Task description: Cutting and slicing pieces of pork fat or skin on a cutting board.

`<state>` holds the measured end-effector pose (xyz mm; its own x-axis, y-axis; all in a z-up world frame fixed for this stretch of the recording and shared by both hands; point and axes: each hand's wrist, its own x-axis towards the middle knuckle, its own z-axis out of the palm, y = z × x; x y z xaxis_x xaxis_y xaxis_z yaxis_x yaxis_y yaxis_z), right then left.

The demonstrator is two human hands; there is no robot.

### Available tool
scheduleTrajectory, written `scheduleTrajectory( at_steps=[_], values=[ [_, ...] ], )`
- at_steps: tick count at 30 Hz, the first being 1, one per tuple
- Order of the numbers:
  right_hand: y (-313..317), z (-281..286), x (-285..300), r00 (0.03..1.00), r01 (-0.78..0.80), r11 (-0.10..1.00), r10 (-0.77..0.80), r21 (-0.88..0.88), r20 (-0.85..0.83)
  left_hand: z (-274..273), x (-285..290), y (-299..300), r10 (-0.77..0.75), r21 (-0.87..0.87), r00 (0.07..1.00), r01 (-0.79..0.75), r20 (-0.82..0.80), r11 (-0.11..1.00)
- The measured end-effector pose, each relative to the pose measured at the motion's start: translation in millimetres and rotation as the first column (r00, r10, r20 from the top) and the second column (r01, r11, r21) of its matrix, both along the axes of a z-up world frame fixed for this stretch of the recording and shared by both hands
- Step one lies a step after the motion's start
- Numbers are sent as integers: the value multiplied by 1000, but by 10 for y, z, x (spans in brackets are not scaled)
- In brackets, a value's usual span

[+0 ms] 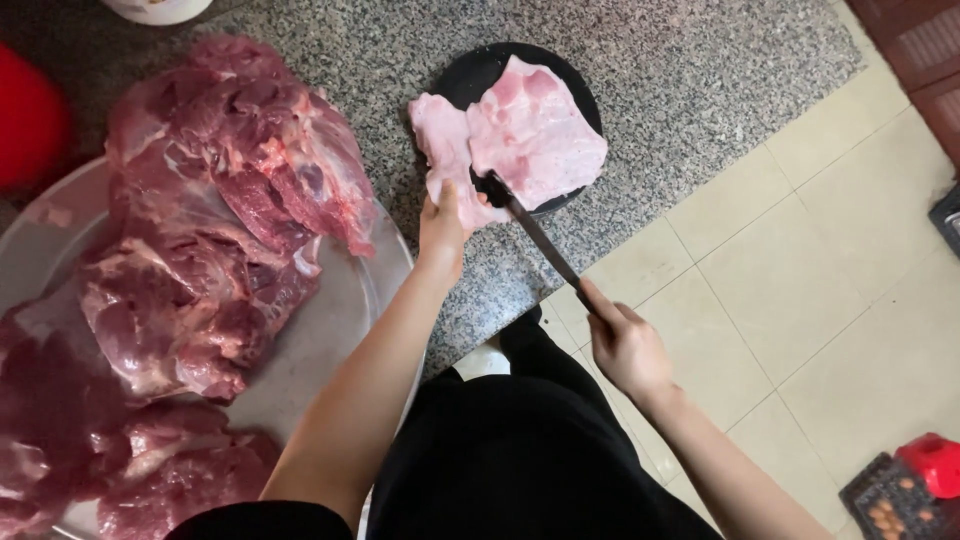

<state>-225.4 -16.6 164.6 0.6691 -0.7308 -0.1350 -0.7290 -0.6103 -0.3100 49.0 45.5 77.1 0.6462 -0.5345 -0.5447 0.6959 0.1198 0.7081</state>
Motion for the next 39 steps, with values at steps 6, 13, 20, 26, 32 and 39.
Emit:
scheduleTrajectory(
  at_steps=[6,13,20,26,32,39],
  values=[
    [-268,-92,466,996,-93,995,94,-46,6,-93,16,-14,-102,196,975,63,197,979],
    [-366,-364,648,994,-111,994,111,5,4,-39,69,-249,-67,222,953,0,295,975],
    [-343,-206,282,992,-99,993,94,-63,-88,-568,725,-453,155,-112,988,-153,4,982],
    [-268,-46,32,986,-42,999,39,-17,-161,447,1084,-224,66,90,997,-71,48,993],
    [-112,-106,25,999,9,996,-6,84,-42,231,963,-71,-227,230,962,189,150,955],
    [54,-9,283,989,140,988,-143,63,45,-279,384,180,-174,298,985,170,-14,939]
  ],
)
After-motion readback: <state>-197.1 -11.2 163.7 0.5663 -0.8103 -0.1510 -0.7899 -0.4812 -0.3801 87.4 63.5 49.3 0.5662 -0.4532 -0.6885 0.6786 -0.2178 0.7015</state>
